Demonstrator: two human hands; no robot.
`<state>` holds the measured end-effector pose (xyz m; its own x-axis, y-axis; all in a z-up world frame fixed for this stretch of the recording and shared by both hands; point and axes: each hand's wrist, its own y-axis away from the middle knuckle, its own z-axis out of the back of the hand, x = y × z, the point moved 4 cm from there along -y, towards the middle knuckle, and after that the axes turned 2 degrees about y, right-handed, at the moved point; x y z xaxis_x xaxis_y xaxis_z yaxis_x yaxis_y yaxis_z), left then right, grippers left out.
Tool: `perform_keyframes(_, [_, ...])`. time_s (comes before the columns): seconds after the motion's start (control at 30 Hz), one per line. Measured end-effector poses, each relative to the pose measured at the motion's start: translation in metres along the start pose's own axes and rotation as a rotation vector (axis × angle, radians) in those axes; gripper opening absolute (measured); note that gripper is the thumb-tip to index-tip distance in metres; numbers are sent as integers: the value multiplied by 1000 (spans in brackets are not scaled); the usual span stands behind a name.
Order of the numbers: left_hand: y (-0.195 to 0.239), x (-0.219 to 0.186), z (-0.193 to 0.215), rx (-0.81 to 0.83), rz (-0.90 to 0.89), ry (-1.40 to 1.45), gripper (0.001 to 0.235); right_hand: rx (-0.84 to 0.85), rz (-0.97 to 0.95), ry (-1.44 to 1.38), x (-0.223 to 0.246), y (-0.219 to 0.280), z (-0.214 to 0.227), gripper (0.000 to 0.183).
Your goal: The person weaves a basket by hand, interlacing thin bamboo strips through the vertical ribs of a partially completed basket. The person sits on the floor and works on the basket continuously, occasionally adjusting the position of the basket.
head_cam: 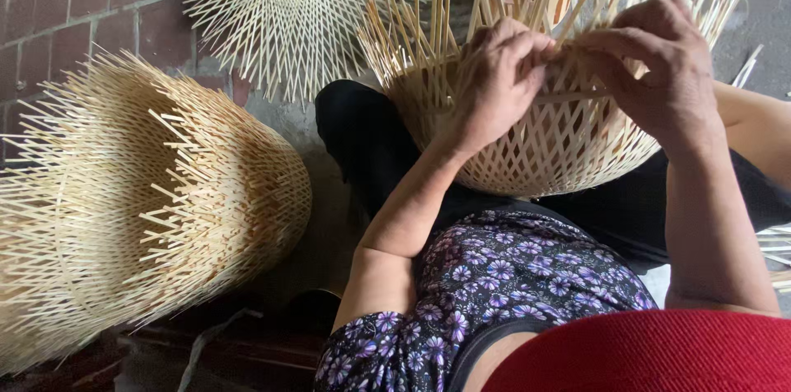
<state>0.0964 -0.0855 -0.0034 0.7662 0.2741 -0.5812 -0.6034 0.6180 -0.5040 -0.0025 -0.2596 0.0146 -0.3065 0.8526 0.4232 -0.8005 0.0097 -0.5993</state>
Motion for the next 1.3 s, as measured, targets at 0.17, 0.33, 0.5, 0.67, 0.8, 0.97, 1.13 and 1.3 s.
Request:
perform_keyframes(0.17, [12, -8, 4, -89, -116, 31, 18, 234, -66, 389, 11, -21, -14, 30])
perform_keyframes(0.33, [10, -1, 6, -95, -109, 36, 23, 244, -389, -508, -22, -24, -30, 21])
perform_keyframes(0.5, [13, 8, 4, 44, 118, 70, 50, 125, -233, -867, -19, -16, -14, 13])
perform_keyframes(0.67, [2, 8, 24, -176, -17, 66, 47, 29, 7, -21, 28, -33, -10, 22])
perform_keyframes(0.8, [-11, 26, 13, 34, 90, -10, 45, -13, -8, -79, 28, -34, -10, 29])
perform_keyframes(0.97, [-9, 30, 12, 83, -16, 36, 18, 11, -409, -708, -1, -19, -29, 23])
perform_keyframes(1.13, [2, 27, 13, 46, 122, 69, 25, -26, -65, -165, 9, -28, -24, 17])
perform_keyframes(1.3, [-21, 42, -15, 48, 200, 6, 51, 5, -285, -452, 4, -29, -26, 18])
